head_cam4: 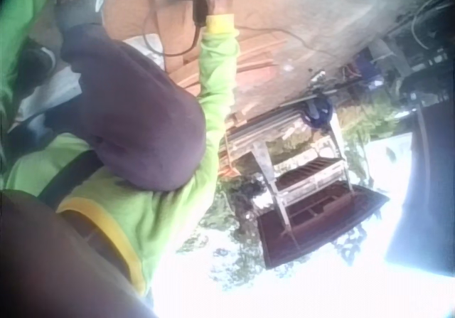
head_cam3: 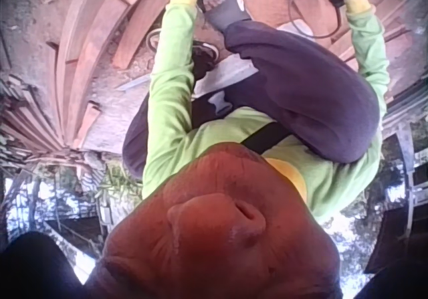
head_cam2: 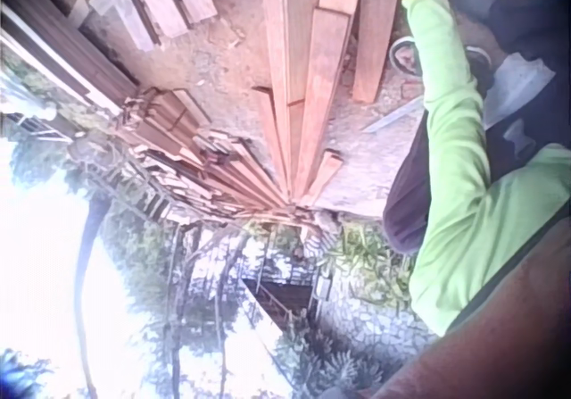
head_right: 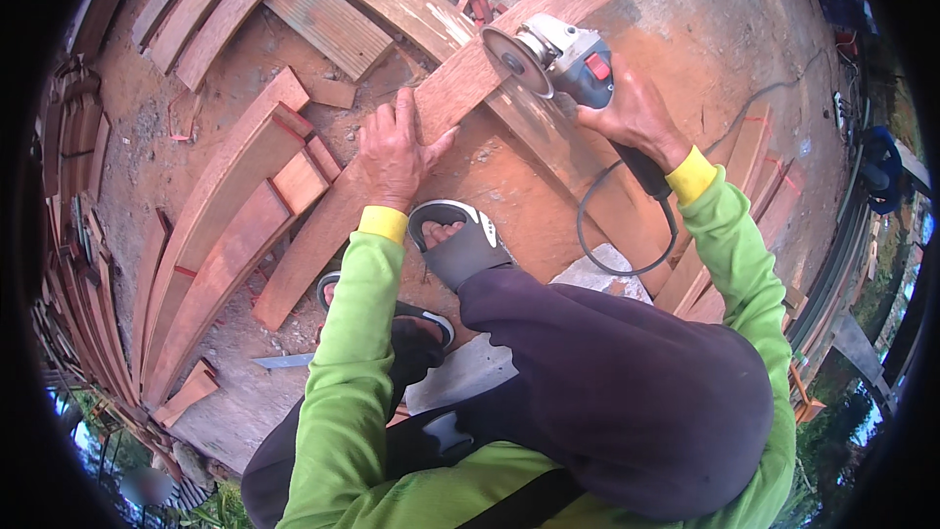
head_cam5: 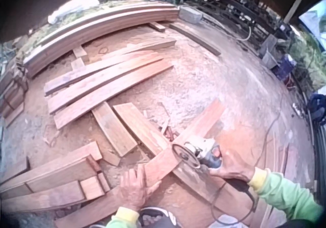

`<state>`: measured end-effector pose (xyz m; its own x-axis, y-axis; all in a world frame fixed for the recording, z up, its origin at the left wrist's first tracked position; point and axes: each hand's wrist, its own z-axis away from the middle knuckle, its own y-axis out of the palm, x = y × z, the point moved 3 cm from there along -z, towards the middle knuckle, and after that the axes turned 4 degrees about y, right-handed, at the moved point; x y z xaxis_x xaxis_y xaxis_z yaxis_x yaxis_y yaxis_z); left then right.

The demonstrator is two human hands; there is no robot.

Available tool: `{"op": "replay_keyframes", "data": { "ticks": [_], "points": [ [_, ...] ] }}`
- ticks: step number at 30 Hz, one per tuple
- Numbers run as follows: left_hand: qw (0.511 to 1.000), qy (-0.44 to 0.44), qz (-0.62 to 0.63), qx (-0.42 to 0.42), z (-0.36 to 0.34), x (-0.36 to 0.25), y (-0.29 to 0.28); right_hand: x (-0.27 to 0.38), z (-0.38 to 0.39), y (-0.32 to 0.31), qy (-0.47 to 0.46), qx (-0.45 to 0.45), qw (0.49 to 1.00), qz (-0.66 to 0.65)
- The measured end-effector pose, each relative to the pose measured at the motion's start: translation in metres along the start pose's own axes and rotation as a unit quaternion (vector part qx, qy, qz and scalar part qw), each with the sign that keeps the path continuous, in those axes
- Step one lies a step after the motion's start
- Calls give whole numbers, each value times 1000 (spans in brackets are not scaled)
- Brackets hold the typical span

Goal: The person walks through a cluttered outdoor workshop, plugs in an angle grinder, and then sits on the ground to cut several wooden planks. The person handles the wood and the tool to perform the cuts.

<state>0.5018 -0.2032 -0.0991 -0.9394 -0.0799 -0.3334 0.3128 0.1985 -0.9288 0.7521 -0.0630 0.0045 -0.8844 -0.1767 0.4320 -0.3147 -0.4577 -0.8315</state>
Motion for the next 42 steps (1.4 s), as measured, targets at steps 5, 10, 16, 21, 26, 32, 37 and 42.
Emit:
{"op": "replay_keyframes", "data": {
  "ticks": [5, 10, 16, 21, 26, 32, 37, 42],
  "points": [
    [1000, -1, -2, 9, 0, -1, -2, 4, -1, -1, -7, -1, 1000, 4],
    [1000, 0, 3, 8, 0, 0, -3, 2, -2, 1, 3, 1, 1000, 4],
    [1000, -6, 8, 12, -1, -1, -3, -6, -4, 2, -22, -8, 1000, 11],
    [1000, -6, 12, 3, 0, 0, -3, 0, -4, 2, -5, 0, 1000, 18],
    [1000, -13, 14, 13, 0, 0, -4, 8, -4, 0, 12, 8, 1000, 23],
    [1000, -4, 13, -4, 0, 1, -3, 7, -6, 1, -12, -9, 1000, 25],
    [1000, -5, 17, -5, 1, 1, -3, 4, -8, 2, -9, -11, 999, 37],
    [1000, -8, 20, 0, 0, 0, -4, 2, -9, 2, 2, -1, 999, 40]
  ]
}}
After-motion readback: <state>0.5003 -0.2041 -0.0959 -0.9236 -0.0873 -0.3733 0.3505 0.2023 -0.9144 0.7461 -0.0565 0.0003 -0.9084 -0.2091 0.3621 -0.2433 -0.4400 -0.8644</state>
